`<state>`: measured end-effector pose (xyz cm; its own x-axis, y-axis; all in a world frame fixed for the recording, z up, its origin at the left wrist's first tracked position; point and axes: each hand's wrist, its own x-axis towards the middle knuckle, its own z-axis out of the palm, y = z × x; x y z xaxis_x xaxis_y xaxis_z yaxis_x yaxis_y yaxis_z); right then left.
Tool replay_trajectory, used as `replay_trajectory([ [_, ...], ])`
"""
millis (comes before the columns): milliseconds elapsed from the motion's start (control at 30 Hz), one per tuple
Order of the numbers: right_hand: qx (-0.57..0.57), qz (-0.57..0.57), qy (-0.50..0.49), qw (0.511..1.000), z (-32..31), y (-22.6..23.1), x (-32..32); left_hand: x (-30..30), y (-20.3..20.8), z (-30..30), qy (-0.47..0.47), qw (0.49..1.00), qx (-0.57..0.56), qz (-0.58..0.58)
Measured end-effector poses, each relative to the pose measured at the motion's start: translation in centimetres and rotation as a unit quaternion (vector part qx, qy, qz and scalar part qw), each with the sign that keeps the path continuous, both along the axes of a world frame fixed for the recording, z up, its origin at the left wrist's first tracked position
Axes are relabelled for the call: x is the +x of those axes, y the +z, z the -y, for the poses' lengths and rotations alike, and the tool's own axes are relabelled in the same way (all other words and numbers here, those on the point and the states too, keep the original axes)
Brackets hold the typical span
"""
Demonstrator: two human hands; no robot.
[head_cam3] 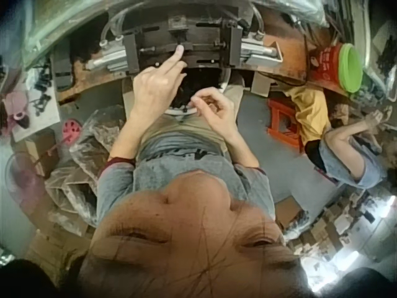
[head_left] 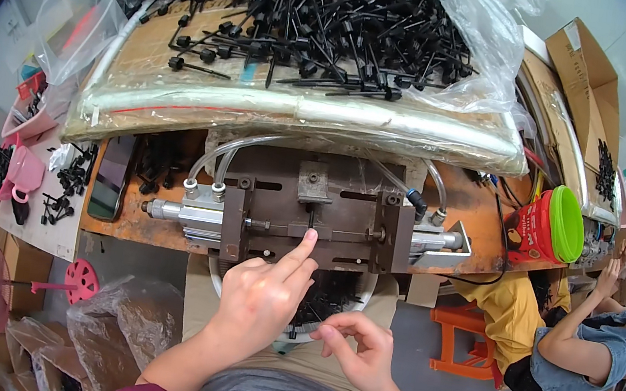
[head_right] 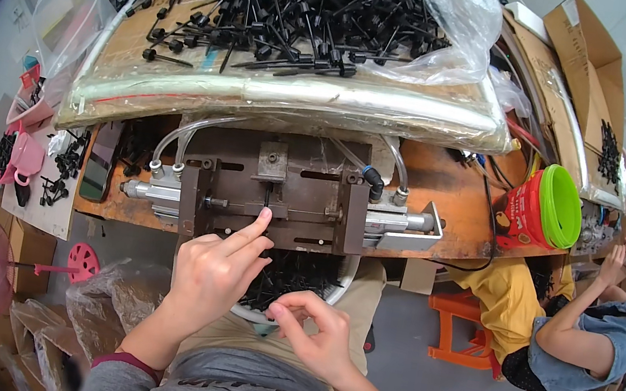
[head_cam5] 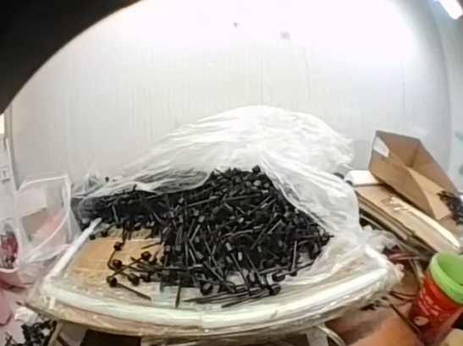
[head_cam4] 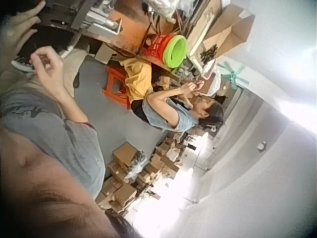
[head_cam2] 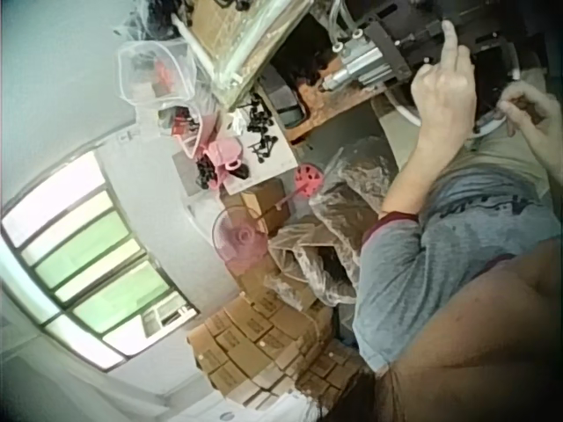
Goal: Assembling small black plastic components using a pneumatic press machine at a workstation.
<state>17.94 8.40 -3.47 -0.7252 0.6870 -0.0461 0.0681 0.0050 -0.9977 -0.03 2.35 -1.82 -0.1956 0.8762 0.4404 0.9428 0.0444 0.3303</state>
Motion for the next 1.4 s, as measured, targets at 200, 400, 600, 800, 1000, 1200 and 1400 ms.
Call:
replay_trajectory([
  [200, 0.120, -0.006, -0.033, 0.992, 0.6, -1.2, 0.8, 0.2, 0.5, 1.4, -0.024, 0.999, -0.002, 0.043],
  [400, 0.241, 0.065, -0.021, 0.968, 1.3, -6.7, 1.8, 1.0, -3.5, 5.7, -0.195, 0.949, -0.183, 0.167],
  [600, 0.369, 0.144, 0.074, 0.915, 3.5, -12.3, 3.8, 1.8, -11.7, 5.2, -0.140, 0.954, -0.205, 0.171],
  [800, 0.359, 0.154, 0.130, 0.911, 4.5, -16.0, 3.9, 2.6, -11.4, 4.9, -0.153, 0.972, -0.163, 0.069],
  [1000, 0.390, 0.182, 0.157, 0.889, 4.8, -17.7, 3.2, 1.7, -13.4, 8.3, -0.118, 0.960, -0.225, 0.115],
  [1200, 0.395, 0.182, 0.186, 0.881, 4.2, -19.1, 3.0, 1.7, -15.8, 11.5, -0.081, 0.973, -0.194, 0.099],
  [1400, 0.392, 0.188, 0.212, 0.875, 4.4, -19.6, 2.3, 0.4, -18.1, 13.0, 0.086, 0.971, -0.131, 0.178],
])
